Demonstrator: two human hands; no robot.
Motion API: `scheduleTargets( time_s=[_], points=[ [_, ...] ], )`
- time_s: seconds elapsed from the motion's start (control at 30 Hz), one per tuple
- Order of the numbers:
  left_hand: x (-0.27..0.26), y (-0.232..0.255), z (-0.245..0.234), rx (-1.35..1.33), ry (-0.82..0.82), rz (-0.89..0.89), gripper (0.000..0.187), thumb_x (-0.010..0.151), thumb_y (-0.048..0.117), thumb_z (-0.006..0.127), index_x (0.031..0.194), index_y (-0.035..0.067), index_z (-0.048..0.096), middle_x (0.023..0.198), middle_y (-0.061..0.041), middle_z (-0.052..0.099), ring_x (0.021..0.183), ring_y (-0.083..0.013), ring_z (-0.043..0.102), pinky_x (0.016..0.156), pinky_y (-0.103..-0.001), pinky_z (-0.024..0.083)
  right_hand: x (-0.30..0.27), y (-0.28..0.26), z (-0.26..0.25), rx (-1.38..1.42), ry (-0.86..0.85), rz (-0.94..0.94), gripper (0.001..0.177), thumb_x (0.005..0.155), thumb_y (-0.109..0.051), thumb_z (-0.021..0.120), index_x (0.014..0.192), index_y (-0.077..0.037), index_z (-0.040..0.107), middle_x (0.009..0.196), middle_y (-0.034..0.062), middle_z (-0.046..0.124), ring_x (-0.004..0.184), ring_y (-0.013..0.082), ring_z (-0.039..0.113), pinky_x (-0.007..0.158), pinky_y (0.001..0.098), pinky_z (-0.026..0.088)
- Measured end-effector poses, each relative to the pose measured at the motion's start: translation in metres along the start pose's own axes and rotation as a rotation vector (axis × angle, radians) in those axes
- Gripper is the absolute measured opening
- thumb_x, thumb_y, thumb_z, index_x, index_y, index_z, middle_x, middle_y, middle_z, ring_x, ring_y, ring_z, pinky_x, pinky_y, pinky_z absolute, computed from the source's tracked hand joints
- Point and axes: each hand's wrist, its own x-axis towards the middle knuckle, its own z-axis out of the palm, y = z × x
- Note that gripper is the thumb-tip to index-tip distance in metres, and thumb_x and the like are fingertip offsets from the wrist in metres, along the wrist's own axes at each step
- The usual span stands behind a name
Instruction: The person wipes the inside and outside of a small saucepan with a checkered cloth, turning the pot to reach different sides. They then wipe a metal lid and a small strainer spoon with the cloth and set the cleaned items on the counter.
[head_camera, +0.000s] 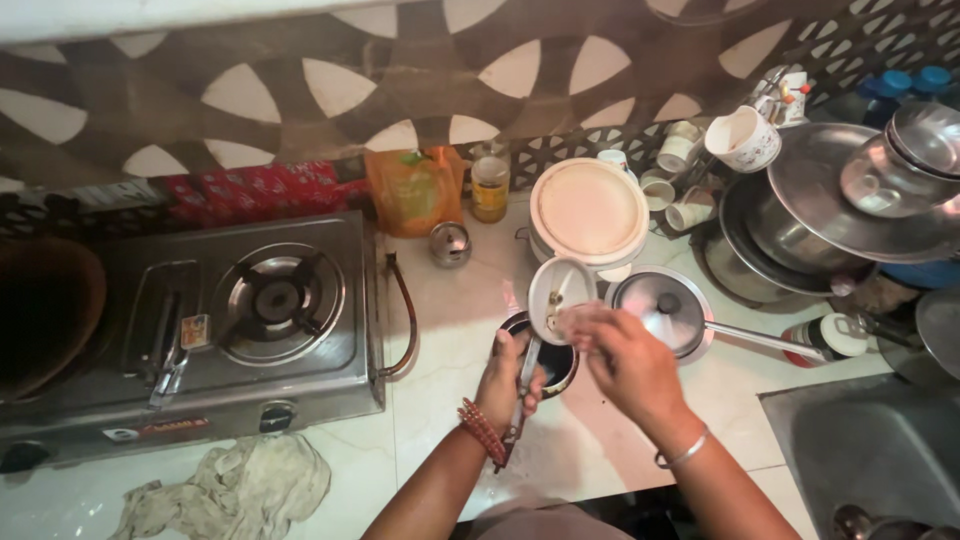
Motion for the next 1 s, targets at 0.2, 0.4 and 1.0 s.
scheduleTargets(
  time_s=[0.2,0.4,1.0],
  points=[
    [0.015,-0.020,-0.005,-0.122,0.078,0.075,0.084,0.089,0.078,0.023,0.131,0.012,0.056,0.077,0.004,0.062,0.052,-0.0093,0.053,0.043,-0.024,0.042,-0.004,-0.005,0.000,0.318,0.222,0.015,0.016,0.086,0.001,0.070,0.101,-0.006,0.069,0.104,0.0102,0.072,0.091,0.0258,0.071,0.080,0.0347,0.056],
    [0.037,-0.039,0.000,-0.311,0.019,0.057,0.083,0.100,0.078,0.028,0.117,0.007,0.069,0.082,0.004,0.062,0.057,-0.0016,0.047,0.047,-0.018,0.035,-0.024,-0.044,0.034,0.093,0.060,-0.201,0.037,0.074,0.000,0.072,0.111,-0.004,0.069,0.109,0.0156,0.067,0.096,0.0361,0.068,0.076,0.0401,0.056],
    [0.022,-0.028,0.006,-0.756,-0.238,0.260,0.088,0.099,0.082,0.031,0.123,0.002,0.061,0.101,-0.007,0.069,0.076,-0.0128,0.060,0.067,-0.027,0.052,-0.022,-0.035,0.036,0.161,-0.004,-0.093,0.031,0.076,-0.001,0.071,0.107,-0.006,0.071,0.108,0.0142,0.068,0.093,0.0332,0.070,0.076,0.0371,0.057]
  ],
)
